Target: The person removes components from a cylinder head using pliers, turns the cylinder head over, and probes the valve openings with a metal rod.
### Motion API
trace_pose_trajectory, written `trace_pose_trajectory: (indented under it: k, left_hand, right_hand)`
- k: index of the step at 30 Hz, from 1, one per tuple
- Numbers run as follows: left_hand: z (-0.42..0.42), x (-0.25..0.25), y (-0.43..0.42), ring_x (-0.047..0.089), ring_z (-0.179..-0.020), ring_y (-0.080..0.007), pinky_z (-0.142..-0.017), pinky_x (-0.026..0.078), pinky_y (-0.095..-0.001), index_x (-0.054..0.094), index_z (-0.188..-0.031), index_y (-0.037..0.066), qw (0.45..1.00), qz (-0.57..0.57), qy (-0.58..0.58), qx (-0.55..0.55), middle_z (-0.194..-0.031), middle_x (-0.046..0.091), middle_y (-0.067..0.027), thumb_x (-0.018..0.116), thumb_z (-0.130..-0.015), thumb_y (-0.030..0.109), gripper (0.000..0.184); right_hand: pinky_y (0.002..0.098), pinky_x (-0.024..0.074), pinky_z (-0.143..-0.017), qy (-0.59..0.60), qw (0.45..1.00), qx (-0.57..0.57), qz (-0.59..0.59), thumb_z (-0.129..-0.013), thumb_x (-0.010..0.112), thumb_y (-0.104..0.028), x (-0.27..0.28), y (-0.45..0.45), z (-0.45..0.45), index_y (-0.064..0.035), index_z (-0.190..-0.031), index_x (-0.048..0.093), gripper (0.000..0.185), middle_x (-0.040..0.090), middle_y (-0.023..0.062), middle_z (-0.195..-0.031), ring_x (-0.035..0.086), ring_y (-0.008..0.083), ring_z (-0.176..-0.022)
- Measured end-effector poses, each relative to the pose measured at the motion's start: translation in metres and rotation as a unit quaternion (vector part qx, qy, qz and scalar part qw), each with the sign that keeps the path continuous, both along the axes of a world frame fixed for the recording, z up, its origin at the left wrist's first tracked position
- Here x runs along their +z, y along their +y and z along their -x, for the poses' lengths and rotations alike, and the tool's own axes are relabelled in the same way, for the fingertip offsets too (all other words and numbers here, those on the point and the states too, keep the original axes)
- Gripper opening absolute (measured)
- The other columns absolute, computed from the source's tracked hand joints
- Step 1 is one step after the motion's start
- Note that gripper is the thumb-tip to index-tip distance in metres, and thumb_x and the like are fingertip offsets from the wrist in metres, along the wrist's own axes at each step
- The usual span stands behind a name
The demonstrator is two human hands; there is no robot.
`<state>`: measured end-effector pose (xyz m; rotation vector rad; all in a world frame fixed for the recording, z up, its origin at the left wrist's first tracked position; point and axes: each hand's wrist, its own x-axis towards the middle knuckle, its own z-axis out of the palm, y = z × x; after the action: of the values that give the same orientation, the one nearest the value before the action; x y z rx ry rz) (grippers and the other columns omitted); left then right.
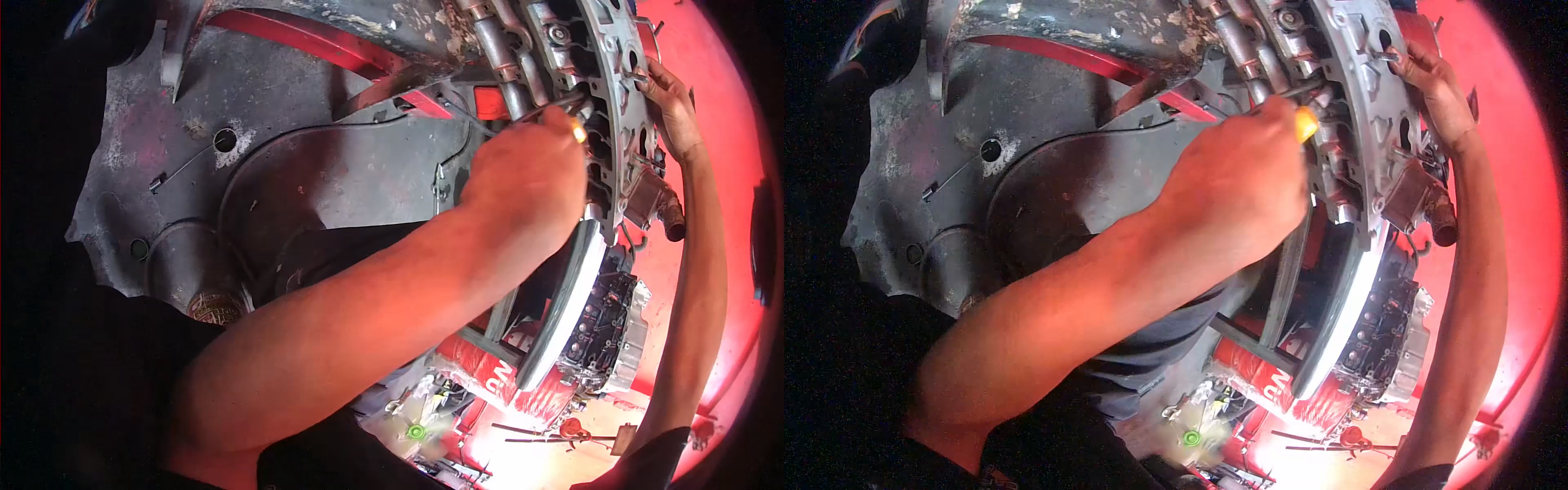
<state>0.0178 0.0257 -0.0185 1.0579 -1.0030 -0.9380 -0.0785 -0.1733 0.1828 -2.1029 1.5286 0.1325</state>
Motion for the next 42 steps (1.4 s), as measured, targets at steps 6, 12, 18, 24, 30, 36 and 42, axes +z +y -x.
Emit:
trace_pose_trajectory:
  k: [6,12,18,24,30,36,42]
  left_hand:
    - [-0.01,-0.059,0.046,0.064,-0.077,-0.0371,-0.068,0.047,-0.0434,0.055,-0.091,-0.001,0.984,-0.014,0.035,-0.171,-0.078,0.062,-0.0225,0.063,-0.081,0.011,0.018]
    - [-0.025,-0.194,0.067,0.067,-0.083,-0.0316,-0.076,0.05,-0.0425,0.068,-0.098,0.0,0.833,-0.249,-0.19,-0.457,-0.091,0.068,-0.02,0.063,-0.079,0.019,0.028]
    - [-0.025,-0.313,0.151,0.054,-0.116,-0.0374,-0.084,0.048,-0.0591,0.062,-0.123,0.008,0.684,-0.555,-0.399,-0.254,-0.121,0.063,-0.0127,0.046,-0.095,0.026,0.037]
    - [0.003,-0.274,0.11,0.05,-0.121,-0.0359,-0.091,0.046,-0.0514,0.046,-0.135,0.013,0.685,-0.508,-0.45,-0.264,-0.131,0.055,-0.0136,0.051,-0.094,0.035,0.047]
    - [-0.005,-0.082,-0.015,0.068,-0.087,-0.0259,-0.077,0.052,-0.0367,0.057,-0.12,0.003,0.988,0.025,0.031,0.148,-0.095,0.068,-0.0171,0.068,-0.087,0.026,0.042]
    - [0.012,0.01,-0.032,0.063,-0.089,-0.0351,-0.081,0.049,-0.0435,0.051,-0.121,-0.002,0.985,0.087,0.137,-0.051,-0.096,0.064,-0.0188,0.067,-0.083,0.017,0.045]
    - [0.029,0.015,-0.035,0.059,-0.069,-0.0135,-0.064,0.049,-0.0251,0.047,-0.128,-0.002,0.915,0.074,0.382,-0.107,-0.086,0.063,-0.0085,0.056,-0.091,0.006,0.038]
  right_hand:
    - [0.0276,0.0433,-0.093,0.045,0.998,0.038,0.02,-0.091,0.061,-0.029,0.012,-0.011,0.01,0.0011,-0.129,0.051,0.049,0.061,0.0059,-0.116,0.058,0.013,-0.102]
    - [0.0278,0.0422,-0.095,0.043,0.994,0.068,0.079,-0.09,0.058,-0.031,0.001,-0.029,0.035,0.0018,-0.134,0.049,0.055,0.061,0.0078,-0.119,0.058,0.0141,-0.104]
    - [0.0281,0.0455,-0.089,0.058,0.995,0.047,0.063,-0.088,0.059,-0.027,-0.001,-0.004,0.01,0.0032,-0.132,0.05,0.054,0.063,0.0085,-0.115,0.06,0.0139,-0.098]
    - [0.0293,0.0438,-0.088,0.06,0.993,0.014,0.105,-0.082,0.068,-0.032,-0.001,-0.006,0.014,0.0049,-0.132,0.05,0.065,0.065,0.0113,-0.107,0.06,0.0172,-0.096]
    - [0.0273,0.045,-0.083,0.065,0.994,0.046,0.068,-0.088,0.068,-0.03,-0.002,0.016,-0.011,0.0024,-0.12,0.059,0.046,0.066,0.0048,-0.097,0.058,0.0117,-0.089]
    - [0.0278,0.0474,-0.083,-0.002,1.0,0.01,0.03,-0.087,0.069,-0.023,-0.005,0.015,-0.01,0.0035,-0.119,0.059,0.042,0.067,0.0076,-0.102,0.061,0.0124,-0.092]
    - [0.0253,0.0454,-0.083,-0.001,1.0,-0.018,0.023,-0.087,0.07,-0.024,-0.003,0.021,-0.016,0.0036,-0.117,0.057,0.043,0.065,0.0028,-0.1,0.058,0.0096,-0.092]
